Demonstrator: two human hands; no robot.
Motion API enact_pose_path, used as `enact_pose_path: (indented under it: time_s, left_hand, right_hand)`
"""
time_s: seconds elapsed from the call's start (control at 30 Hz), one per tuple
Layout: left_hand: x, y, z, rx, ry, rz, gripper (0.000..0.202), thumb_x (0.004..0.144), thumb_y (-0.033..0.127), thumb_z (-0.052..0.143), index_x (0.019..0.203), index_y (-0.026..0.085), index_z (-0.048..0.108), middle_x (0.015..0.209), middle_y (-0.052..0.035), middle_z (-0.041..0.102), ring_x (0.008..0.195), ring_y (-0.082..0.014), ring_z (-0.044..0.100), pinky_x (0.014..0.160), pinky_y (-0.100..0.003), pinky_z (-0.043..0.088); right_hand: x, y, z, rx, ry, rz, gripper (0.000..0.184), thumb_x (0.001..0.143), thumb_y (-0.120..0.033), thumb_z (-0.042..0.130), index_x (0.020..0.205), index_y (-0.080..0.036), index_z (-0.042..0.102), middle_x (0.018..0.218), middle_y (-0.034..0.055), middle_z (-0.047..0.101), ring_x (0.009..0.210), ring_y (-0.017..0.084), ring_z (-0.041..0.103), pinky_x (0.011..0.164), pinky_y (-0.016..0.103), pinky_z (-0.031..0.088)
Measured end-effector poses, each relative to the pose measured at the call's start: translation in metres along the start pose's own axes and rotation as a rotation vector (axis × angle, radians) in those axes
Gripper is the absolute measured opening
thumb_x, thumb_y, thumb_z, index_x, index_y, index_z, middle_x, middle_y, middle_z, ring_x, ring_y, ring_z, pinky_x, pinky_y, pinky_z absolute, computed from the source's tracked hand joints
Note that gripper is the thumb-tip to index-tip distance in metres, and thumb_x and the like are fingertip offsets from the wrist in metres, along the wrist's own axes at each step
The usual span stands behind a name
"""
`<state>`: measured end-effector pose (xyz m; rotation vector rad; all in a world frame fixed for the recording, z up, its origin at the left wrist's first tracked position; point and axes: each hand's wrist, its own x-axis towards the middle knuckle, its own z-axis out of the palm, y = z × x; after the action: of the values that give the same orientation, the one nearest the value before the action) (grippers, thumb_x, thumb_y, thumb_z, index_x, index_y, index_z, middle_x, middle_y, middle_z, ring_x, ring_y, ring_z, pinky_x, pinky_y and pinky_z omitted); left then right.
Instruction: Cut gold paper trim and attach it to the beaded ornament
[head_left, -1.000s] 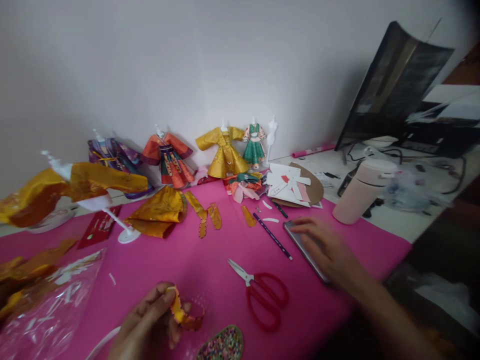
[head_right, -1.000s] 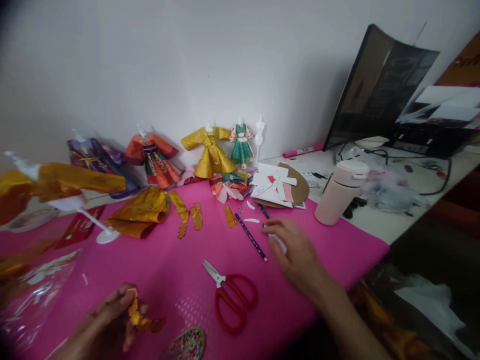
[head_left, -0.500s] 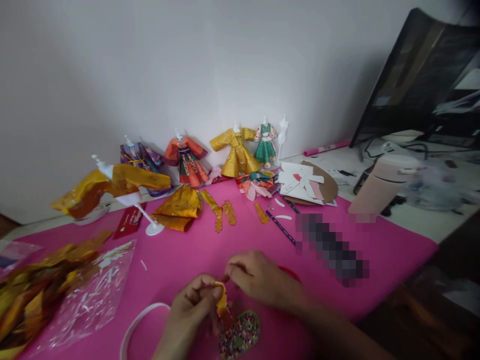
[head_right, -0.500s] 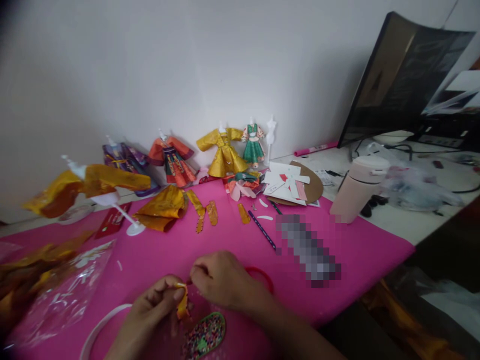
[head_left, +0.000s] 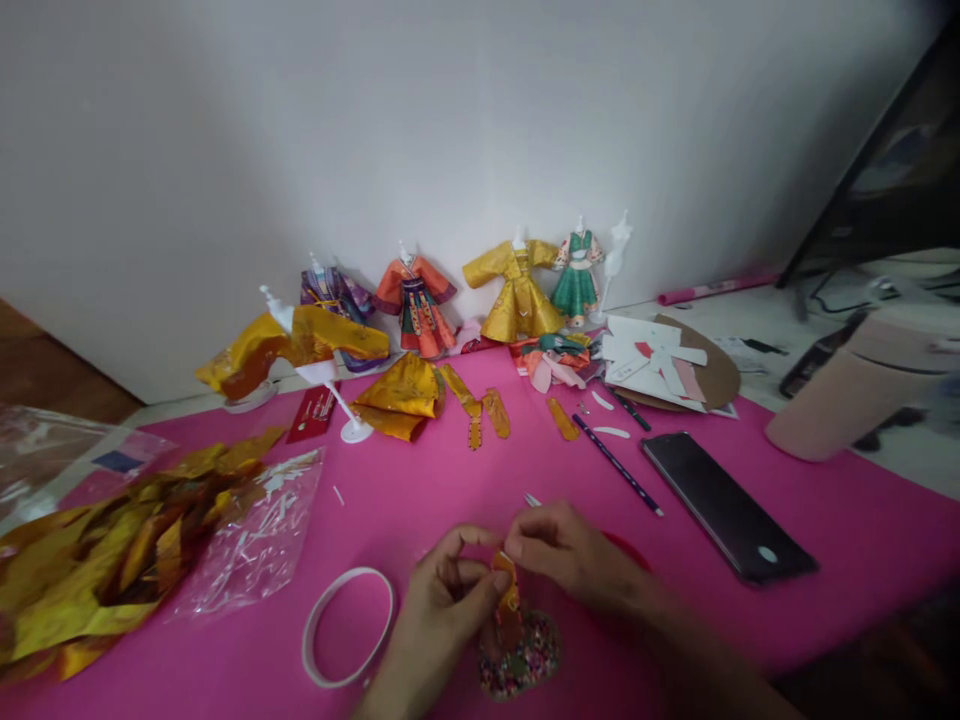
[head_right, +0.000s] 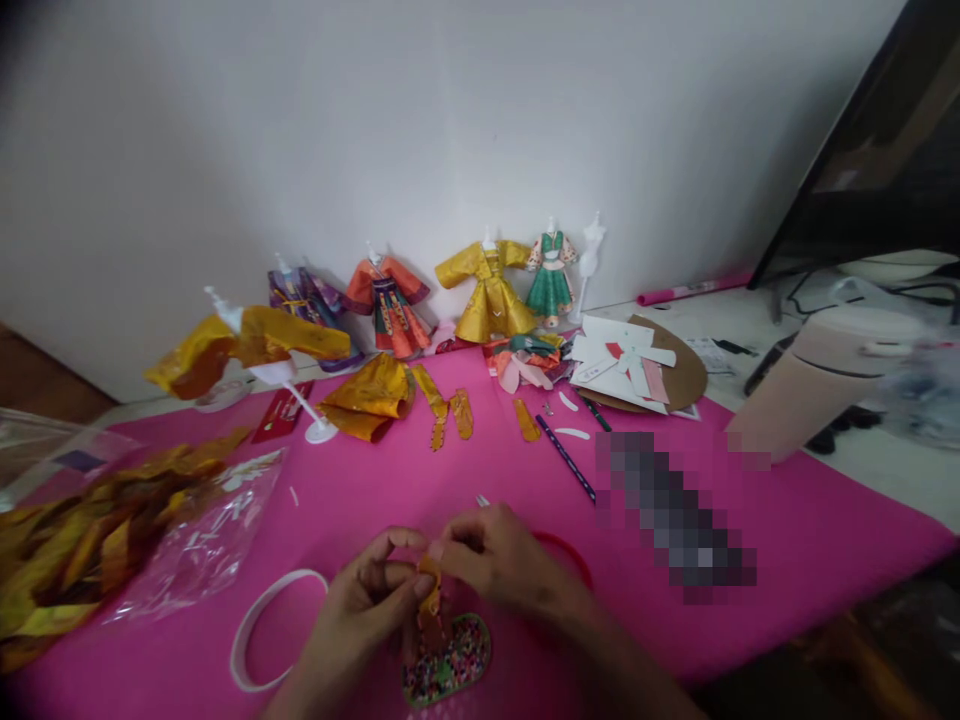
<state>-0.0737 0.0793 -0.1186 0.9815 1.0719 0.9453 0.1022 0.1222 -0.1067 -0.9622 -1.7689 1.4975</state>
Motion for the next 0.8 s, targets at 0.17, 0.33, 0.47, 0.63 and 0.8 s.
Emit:
enact_pose_path:
  time_s: [0.17, 0.33, 0.47, 0.63, 0.8]
  left_hand:
    - [-0.001, 0.000, -0.001, 0.030, 0.007, 0.005, 0.048, 0.070, 0.050, 0.083, 0.099, 0.020, 0.057, 0.047, 0.0035, 0.066, 0.031, -0.0119, 0.056, 0.033, -0.017, 0.036]
    - [-0.003, 0.009, 0.001, 0.050, -0.001, -0.018, 0.049, 0.072, 0.043, 0.083, 0.105, 0.019, 0.055, 0.051, 0.0012, 0.071, 0.034, -0.0139, 0.060, 0.038, -0.020, 0.043]
    - [-0.001, 0.009, 0.000, 0.063, -0.011, -0.023, 0.051, 0.072, 0.047, 0.081, 0.105, 0.019, 0.054, 0.050, -0.0005, 0.072, 0.034, -0.0142, 0.060, 0.038, -0.019, 0.041]
    - [0.003, 0.004, -0.004, 0.080, -0.019, -0.042, 0.051, 0.072, 0.055, 0.078, 0.101, 0.019, 0.057, 0.045, -0.0003, 0.069, 0.030, -0.0131, 0.056, 0.035, -0.017, 0.036]
    - [-0.001, 0.005, -0.004, 0.097, 0.026, 0.013, 0.039, 0.084, 0.053, 0.067, 0.103, 0.019, 0.060, 0.036, 0.0021, 0.063, 0.031, -0.0135, 0.054, 0.039, -0.019, 0.037]
  right_hand:
    - [0.001, 0.001, 0.004, 0.077, -0.020, 0.040, 0.013, 0.076, -0.028, 0.065, 0.069, -0.017, 0.065, 0.060, -0.0043, 0.055, 0.058, 0.011, 0.047, 0.055, 0.025, 0.035]
    - [0.002, 0.006, 0.005, 0.147, -0.040, 0.062, 0.014, 0.073, -0.030, 0.074, 0.074, -0.018, 0.067, 0.064, -0.0050, 0.059, 0.059, 0.010, 0.050, 0.058, 0.024, 0.040]
    - [0.003, 0.008, 0.004, 0.190, -0.030, 0.067, 0.025, 0.066, -0.033, 0.083, 0.075, -0.017, 0.067, 0.059, -0.0075, 0.054, 0.056, 0.008, 0.045, 0.055, 0.022, 0.037]
    - [0.003, 0.010, 0.003, 0.205, -0.021, 0.070, 0.024, 0.065, -0.031, 0.084, 0.073, -0.016, 0.068, 0.061, -0.0062, 0.056, 0.057, 0.008, 0.046, 0.055, 0.022, 0.035]
    - [0.004, 0.011, 0.000, 0.241, -0.006, 0.084, 0.024, 0.065, -0.032, 0.084, 0.070, -0.016, 0.067, 0.056, -0.0078, 0.053, 0.053, 0.007, 0.043, 0.053, 0.022, 0.034]
